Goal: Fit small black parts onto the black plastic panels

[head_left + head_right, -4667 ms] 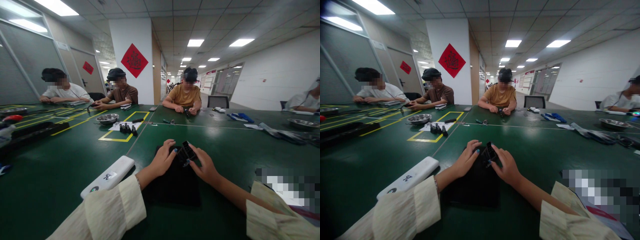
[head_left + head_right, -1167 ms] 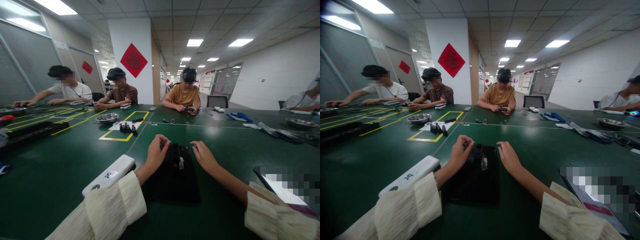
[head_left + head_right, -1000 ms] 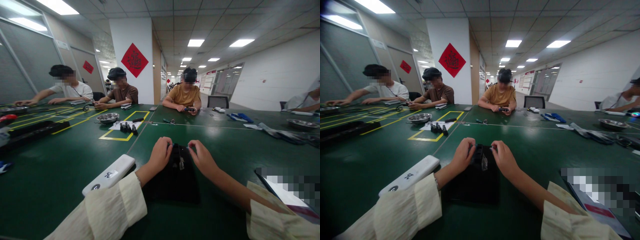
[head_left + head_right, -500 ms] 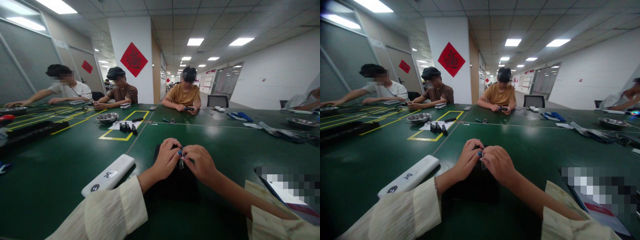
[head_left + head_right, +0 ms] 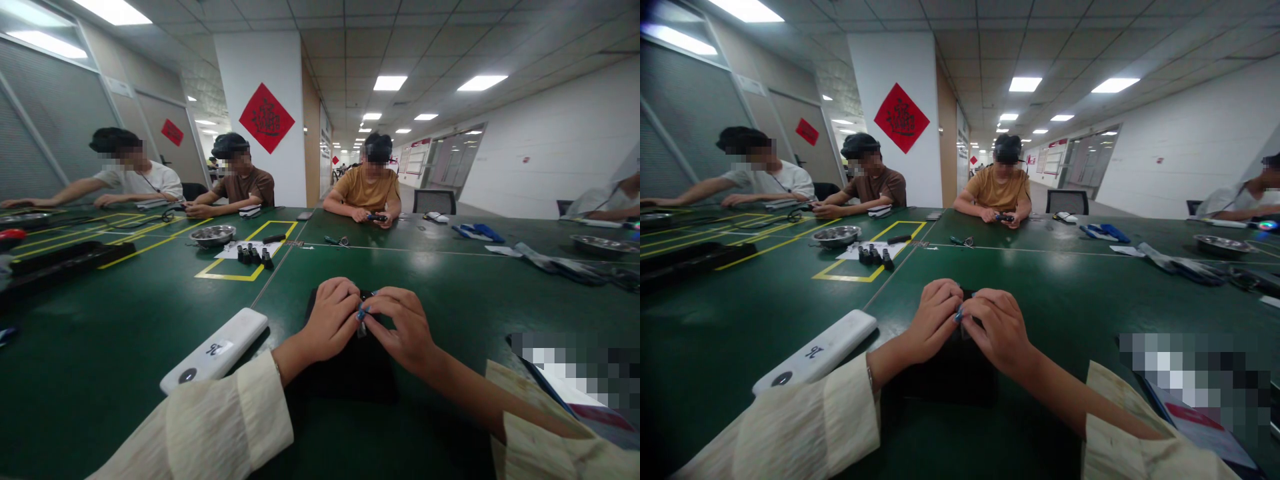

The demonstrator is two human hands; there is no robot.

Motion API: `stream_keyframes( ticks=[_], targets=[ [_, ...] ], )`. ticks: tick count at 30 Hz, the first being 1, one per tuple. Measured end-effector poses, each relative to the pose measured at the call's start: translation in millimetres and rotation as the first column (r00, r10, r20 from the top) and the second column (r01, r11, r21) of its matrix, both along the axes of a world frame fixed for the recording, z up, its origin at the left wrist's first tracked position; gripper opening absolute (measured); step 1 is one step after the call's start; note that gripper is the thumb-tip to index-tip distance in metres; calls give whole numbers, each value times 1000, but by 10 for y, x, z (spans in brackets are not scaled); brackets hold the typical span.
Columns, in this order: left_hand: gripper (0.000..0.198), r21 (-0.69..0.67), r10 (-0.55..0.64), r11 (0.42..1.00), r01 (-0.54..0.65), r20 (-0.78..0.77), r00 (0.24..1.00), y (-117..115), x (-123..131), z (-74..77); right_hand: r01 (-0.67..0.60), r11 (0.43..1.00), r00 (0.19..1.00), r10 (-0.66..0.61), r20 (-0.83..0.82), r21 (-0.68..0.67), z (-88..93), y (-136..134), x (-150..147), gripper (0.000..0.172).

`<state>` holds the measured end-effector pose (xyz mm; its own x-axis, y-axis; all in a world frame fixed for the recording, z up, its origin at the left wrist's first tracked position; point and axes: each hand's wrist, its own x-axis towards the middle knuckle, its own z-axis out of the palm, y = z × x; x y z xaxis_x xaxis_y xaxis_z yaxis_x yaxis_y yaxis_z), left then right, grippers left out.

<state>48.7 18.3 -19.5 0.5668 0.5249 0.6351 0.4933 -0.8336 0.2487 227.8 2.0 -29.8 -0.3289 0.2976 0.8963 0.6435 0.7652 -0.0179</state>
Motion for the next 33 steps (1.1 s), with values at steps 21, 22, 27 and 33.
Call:
stream_keyframes(
  ticks=[21,22,27,33],
  targets=[
    [24,-4,249,962,-274,428,869,127,-85,17,-24,975,1000,21,-16,-221,-23,-15,-139,43],
    [25,-65,259,963,-261,480,838,174,-98,8,12,958,1000,-9,10,-288,-13,4,-163,42],
    [30,-349,378,919,-182,648,661,379,-157,-65,162,859,981,-85,177,-486,26,60,-252,44],
    [25,-455,459,877,-153,700,547,448,-191,-37,206,773,972,-91,216,-600,134,13,-297,39]
  ],
)
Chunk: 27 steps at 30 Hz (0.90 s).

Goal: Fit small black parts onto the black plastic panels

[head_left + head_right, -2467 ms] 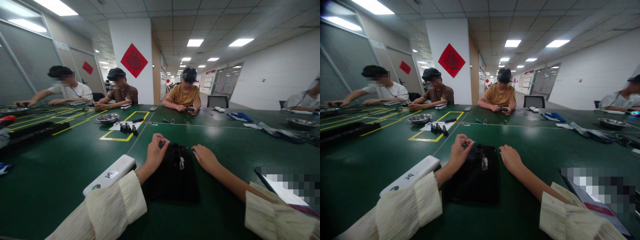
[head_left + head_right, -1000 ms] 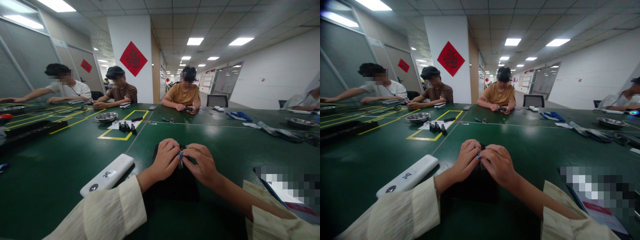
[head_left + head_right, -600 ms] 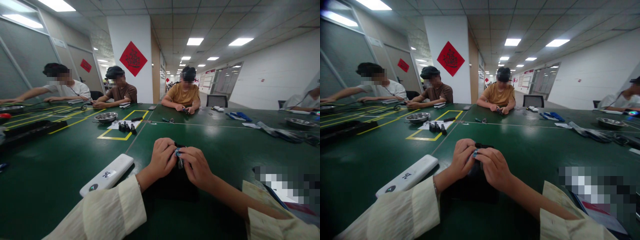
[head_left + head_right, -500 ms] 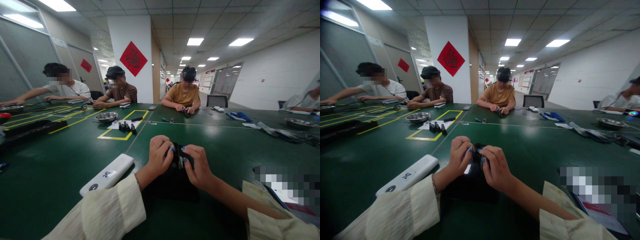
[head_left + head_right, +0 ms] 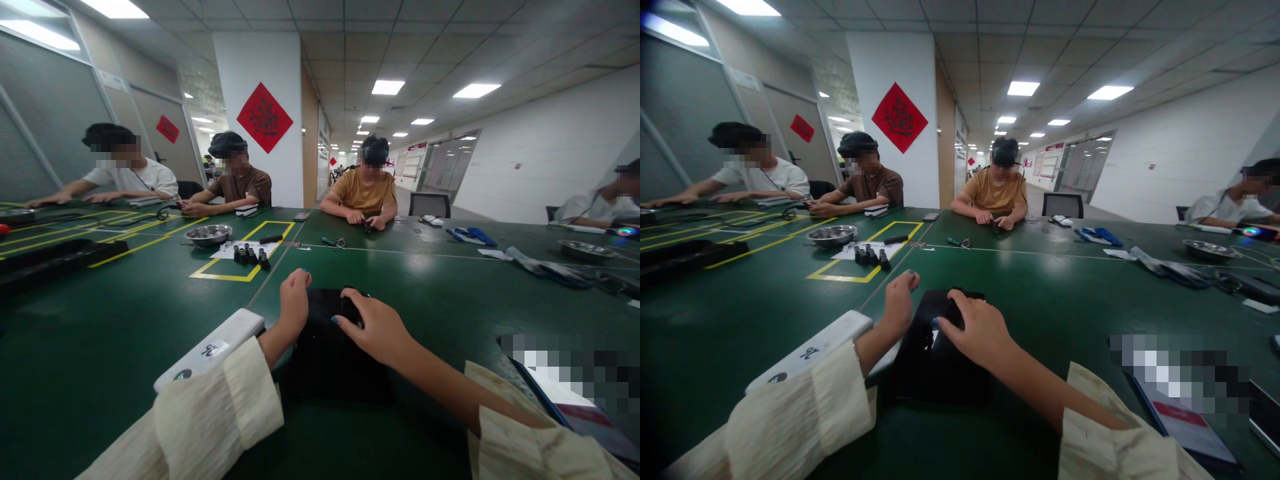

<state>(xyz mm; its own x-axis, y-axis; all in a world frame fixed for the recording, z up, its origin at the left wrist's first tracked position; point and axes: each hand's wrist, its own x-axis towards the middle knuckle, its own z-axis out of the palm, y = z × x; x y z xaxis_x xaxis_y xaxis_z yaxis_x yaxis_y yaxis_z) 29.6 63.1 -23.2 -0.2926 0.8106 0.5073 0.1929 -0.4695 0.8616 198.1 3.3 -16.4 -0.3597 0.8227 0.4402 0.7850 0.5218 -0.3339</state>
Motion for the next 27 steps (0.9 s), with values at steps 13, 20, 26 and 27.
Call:
stream_keyframes(
  ticks=[13,20,26,27],
  targets=[
    [25,-203,231,961,-191,197,953,87,-119,79,-30,970,686,-156,-711,-242,-111,201,345,26],
    [20,-258,21,966,12,126,992,149,-22,-178,-188,939,163,-258,-952,-287,-431,374,461,30],
    [20,-252,-141,962,108,-115,983,66,83,-308,-265,898,-90,-385,-918,-351,-518,329,368,32],
    [19,-244,-176,961,133,-161,971,44,102,-310,-294,885,-119,-408,-905,-360,-522,313,350,31]
  ],
)
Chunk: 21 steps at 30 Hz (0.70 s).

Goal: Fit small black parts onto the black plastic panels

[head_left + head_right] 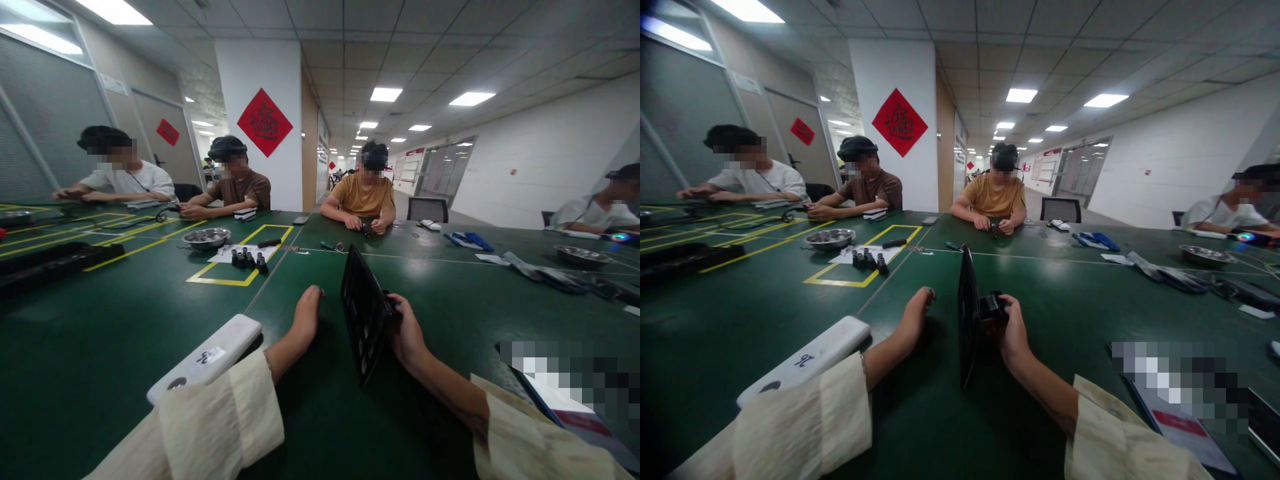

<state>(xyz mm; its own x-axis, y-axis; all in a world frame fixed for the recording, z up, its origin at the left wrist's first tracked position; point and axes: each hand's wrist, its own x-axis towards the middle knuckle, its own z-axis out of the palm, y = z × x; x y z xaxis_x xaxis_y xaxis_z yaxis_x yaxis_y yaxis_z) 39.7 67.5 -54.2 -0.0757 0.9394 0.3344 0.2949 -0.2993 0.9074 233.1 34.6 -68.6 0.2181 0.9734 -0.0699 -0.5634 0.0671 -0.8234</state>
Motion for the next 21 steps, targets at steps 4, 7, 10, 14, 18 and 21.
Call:
stream_keyframes(
  ticks=[4,7,10,14,18,21],
  targets=[
    [20,5,-108,994,109,-115,987,-69,70,9,-46,997,992,38,-119,-65,-36,-39,-28,30],
    [21,-22,-133,991,131,-182,974,-85,107,6,-73,995,989,64,-131,-71,-82,-32,-13,31],
    [22,-19,-156,988,156,-249,956,-96,128,2,-91,994,990,84,-109,-64,-119,-17,-3,33],
    [20,-6,-189,981,194,-256,948,-127,143,19,-64,998,994,63,-94,-9,-129,-18,-20,34],
    [22,-37,-224,975,221,-202,954,-143,147,33,-23,999,998,26,-65,37,-112,-36,-35,35],
    [30,-88,-236,971,224,-163,958,-129,143,11,-21,999,998,24,-58,45,-103,-48,-40,34]
  ],
)
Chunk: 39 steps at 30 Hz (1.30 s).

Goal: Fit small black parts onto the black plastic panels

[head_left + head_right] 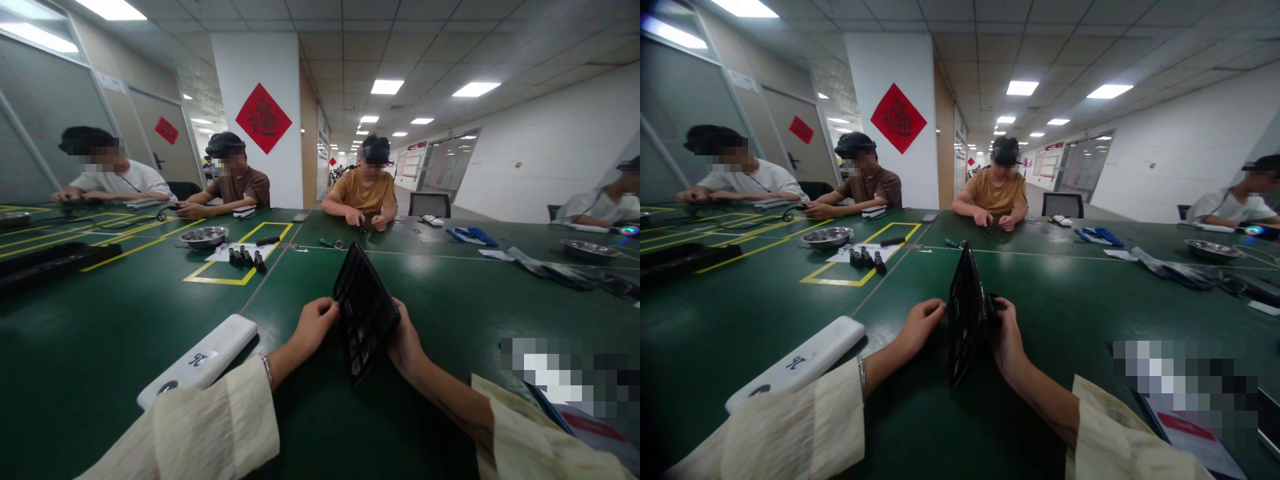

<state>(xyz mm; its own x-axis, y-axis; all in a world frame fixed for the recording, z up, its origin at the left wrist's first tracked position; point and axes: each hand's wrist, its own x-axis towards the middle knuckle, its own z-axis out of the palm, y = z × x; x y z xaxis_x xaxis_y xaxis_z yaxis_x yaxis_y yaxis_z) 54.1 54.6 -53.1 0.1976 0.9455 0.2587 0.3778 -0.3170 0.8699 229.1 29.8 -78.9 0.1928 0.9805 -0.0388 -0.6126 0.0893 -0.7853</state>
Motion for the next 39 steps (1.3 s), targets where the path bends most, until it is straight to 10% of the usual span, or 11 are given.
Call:
stream_keyframes(
  ticks=[8,17,39],
  targets=[
    [44,-125,42,991,-35,53,998,24,1,-82,-38,999,999,38,0,-37,57,-31,-35,39],
    [29,170,-1,985,36,-205,979,-36,12,-33,-76,997,996,75,-45,-31,26,-76,-80,38],
    [28,356,140,927,114,-614,777,-39,-46,8,-69,998,997,68,-27,-10,24,-75,-89,37]
  ],
)
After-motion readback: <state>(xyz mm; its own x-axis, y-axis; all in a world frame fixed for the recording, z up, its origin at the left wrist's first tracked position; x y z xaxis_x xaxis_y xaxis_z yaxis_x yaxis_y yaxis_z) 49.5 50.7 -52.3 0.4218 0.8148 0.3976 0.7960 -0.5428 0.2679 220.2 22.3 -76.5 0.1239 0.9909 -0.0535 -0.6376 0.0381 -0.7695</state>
